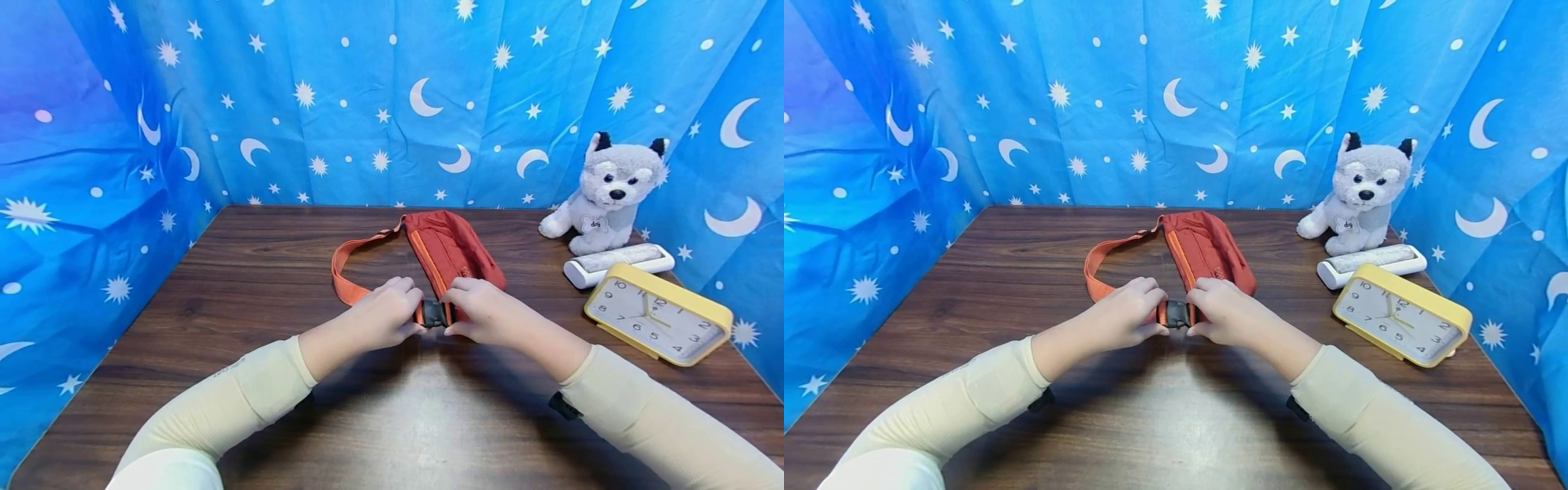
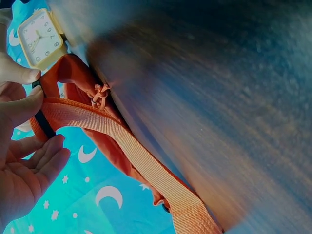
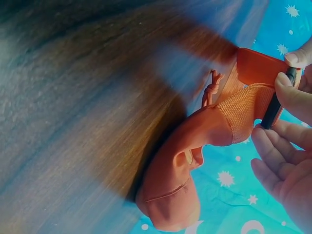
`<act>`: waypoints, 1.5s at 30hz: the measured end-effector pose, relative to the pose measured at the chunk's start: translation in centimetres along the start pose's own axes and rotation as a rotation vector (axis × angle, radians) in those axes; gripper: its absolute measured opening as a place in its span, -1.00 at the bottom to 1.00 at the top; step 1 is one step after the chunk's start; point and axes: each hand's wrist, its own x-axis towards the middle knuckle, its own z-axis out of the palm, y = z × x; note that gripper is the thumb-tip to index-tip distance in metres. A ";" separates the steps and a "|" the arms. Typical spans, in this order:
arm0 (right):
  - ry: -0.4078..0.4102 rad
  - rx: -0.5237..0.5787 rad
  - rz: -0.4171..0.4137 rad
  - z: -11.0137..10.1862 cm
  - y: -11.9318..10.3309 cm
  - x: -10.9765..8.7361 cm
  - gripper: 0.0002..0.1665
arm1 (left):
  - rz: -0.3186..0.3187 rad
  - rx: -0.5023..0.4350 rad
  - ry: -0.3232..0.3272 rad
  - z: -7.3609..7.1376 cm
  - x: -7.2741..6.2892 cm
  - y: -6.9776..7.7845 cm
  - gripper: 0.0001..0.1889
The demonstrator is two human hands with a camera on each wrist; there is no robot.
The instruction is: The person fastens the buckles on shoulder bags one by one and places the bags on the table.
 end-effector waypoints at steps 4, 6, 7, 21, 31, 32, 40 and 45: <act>0.003 -0.015 0.010 0.1 -0.1 0.0 -0.50 | -0.005 0.016 -0.008 0.0 0.0 0.0 -0.62; -0.002 -0.022 0.015 0.2 -0.2 0.1 -0.50 | -0.005 0.025 -0.011 0.0 0.0 0.1 -0.62; -0.007 -0.026 0.020 0.2 -0.3 0.1 -0.50 | -0.006 0.030 -0.017 0.0 0.0 0.1 -0.61; -0.096 -0.171 0.096 1.0 -1.0 0.4 -0.52 | -0.047 0.023 -0.163 0.2 0.3 0.2 -0.59; -0.127 -0.156 0.073 1.6 -1.3 0.5 -0.54 | -0.086 0.025 -0.277 0.4 0.5 0.2 -0.55; -0.133 -0.159 0.073 1.7 -1.3 0.5 -0.54 | -0.090 0.023 -0.288 0.5 0.5 0.2 -0.54; -0.213 -0.187 0.122 1.9 -1.7 0.6 -0.52 | -0.110 0.015 -0.341 1.1 0.4 0.1 -0.50; -0.245 -0.189 0.165 2.3 -1.7 0.7 -0.51 | -0.114 0.016 -0.369 1.6 0.5 0.1 -0.51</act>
